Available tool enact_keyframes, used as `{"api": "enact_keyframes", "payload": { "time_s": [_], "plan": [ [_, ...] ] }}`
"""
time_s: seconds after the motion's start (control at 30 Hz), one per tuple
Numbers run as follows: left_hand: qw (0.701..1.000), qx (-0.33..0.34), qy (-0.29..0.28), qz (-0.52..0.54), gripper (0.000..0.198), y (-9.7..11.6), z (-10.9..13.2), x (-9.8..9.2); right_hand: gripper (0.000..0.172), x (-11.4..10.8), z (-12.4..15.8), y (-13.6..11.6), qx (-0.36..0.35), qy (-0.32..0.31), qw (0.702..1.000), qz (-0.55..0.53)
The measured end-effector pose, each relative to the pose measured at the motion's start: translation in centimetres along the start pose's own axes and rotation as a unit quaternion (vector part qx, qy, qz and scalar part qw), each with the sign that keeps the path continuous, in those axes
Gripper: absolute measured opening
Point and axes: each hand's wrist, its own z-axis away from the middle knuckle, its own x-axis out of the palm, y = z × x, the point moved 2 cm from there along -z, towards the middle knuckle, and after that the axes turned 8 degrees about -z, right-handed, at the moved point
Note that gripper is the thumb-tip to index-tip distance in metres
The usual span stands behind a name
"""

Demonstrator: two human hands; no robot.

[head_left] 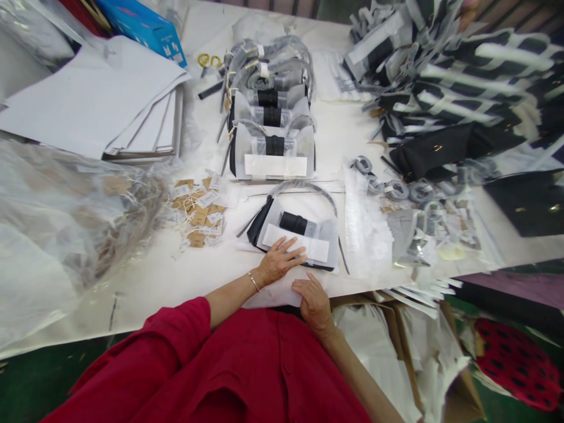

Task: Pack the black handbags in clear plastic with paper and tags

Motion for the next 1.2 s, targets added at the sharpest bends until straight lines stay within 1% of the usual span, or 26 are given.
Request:
{"api": "enact_keyframes", "payload": {
  "time_s": [0.13, 0.2, 0.27, 0.33, 0.4, 0.47, 0.5, 0.57, 0.63, 0.73, 0.87, 1.0, 1.07, 1.2],
  "plan": [
    [1.0, 0.0, -0.001, 0.012, 0.035, 0.0, 0.0, -0.1, 0.031, -2.4, -3.3, -1.0, -0.021, 0.029, 0.999, 0.033],
    [1.0, -0.001, 0.006, 0.019, 0.033, 0.1, 0.0, -0.2, 0.029, -3.1, -4.6, -1.0, -0.006, 0.029, 0.997, 0.072],
    [0.999, -0.007, 0.013, 0.028, 0.028, 0.1, -0.1, -0.2, 0.032, -3.5, -5.5, -0.7, 0.032, 0.017, 0.991, 0.131],
    [0.999, -0.019, 0.017, 0.036, 0.024, 0.2, -0.2, -0.2, 0.035, -3.7, -6.0, -0.4, 0.079, -0.007, 0.974, 0.212],
    [0.999, -0.033, 0.009, 0.042, 0.023, 0.2, -0.3, -0.3, 0.033, -4.0, -6.5, -0.2, 0.109, -0.032, 0.951, 0.288],
    [0.998, -0.037, -0.005, 0.049, 0.021, 0.1, -0.5, -0.5, 0.028, -4.4, -7.3, -0.1, 0.115, -0.051, 0.935, 0.333],
    [0.998, -0.035, -0.013, 0.054, 0.02, 0.1, -0.5, -0.6, 0.025, -4.6, -7.8, -0.1, 0.112, -0.057, 0.931, 0.342],
    [0.997, -0.034, -0.025, 0.063, 0.023, 0.2, -0.7, -1.0, 0.021, -5.0, -8.9, -0.2, 0.1, -0.064, 0.935, 0.334],
    [0.996, -0.051, -0.027, 0.071, 0.029, 0.3, -1.0, -1.2, 0.021, -5.3, -9.9, -0.2, 0.079, -0.069, 0.947, 0.303],
    [0.991, -0.103, -0.013, 0.082, 0.03, 0.7, -1.6, -1.2, 0.025, -5.2, -10.9, -0.2, 0.041, -0.061, 0.96, 0.269],
    [0.984, -0.159, 0.005, 0.085, 0.025, 1.4, -2.2, -0.8, 0.027, -5.1, -11.6, 0.2, 0.001, -0.026, 0.957, 0.287],
    [0.978, -0.192, 0.024, 0.077, 0.016, 1.7, -2.7, -0.6, 0.029, -5.6, -12.3, 1.0, 0.023, 0.004, 0.948, 0.317],
    [0.976, -0.203, 0.027, 0.07, 0.013, 1.8, -2.8, -0.5, 0.029, -6.0, -12.7, 1.5, 0.038, 0.0, 0.946, 0.321],
    [0.977, -0.209, 0.017, 0.049, 0.013, 1.9, -2.9, -0.2, 0.029, -6.4, -13.3, 2.6, 0.05, -0.011, 0.955, 0.293]
  ]
}}
